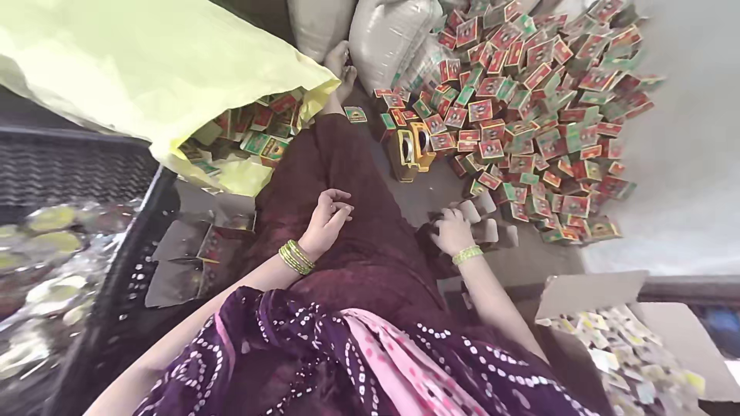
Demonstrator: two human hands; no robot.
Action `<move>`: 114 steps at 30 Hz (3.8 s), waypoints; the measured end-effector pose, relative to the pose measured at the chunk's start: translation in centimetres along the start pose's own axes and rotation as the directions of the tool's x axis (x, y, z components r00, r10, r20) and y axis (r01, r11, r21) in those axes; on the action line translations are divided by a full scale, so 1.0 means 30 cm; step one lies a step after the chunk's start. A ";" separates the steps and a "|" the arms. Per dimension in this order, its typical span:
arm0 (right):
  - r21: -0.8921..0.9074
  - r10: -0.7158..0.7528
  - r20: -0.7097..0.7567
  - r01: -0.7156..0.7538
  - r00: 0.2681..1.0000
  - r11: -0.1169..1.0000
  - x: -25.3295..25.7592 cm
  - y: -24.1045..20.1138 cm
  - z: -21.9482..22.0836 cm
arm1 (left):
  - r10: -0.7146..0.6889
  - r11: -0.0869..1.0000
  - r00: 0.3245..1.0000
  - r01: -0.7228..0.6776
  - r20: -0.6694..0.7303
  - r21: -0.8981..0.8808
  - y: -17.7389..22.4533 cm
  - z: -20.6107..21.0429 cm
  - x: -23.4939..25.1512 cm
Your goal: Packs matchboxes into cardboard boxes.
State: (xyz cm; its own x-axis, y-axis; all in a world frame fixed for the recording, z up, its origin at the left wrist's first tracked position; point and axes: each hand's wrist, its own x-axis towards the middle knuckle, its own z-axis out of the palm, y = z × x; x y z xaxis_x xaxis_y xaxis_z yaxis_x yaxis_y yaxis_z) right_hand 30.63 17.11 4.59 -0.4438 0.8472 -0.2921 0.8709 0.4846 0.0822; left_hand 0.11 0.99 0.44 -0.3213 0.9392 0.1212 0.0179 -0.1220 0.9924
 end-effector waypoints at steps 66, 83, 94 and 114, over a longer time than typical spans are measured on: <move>0.394 -0.265 -0.698 0.666 0.665 0.633 -0.228 -0.561 -0.209 | 0.262 0.927 0.951 -0.295 0.163 0.230 0.011 0.003 -0.067; 0.180 -0.268 -0.866 0.763 0.422 0.620 -0.163 -0.505 -0.156 | 0.215 0.961 0.972 -0.227 0.092 0.157 0.013 -0.009 -0.073; 0.955 -0.312 0.039 -0.127 0.949 -0.269 -0.122 -0.469 -0.125 | 0.444 0.876 0.839 -0.481 0.314 0.047 0.022 0.009 -0.080; 0.517 -0.463 -0.678 0.818 0.571 0.253 -0.112 -0.408 -0.179 | 0.197 0.980 0.945 -0.200 0.262 -0.015 0.018 0.020 -0.071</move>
State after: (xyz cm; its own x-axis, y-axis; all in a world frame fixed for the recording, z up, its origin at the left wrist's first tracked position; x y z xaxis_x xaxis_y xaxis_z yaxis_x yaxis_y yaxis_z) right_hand 20.32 9.51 9.68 -0.8000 0.4072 0.4407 -0.0338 0.7027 -0.7106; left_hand 1.38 -0.90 0.75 -0.0518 0.9474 0.3158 0.0676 -0.3121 0.9476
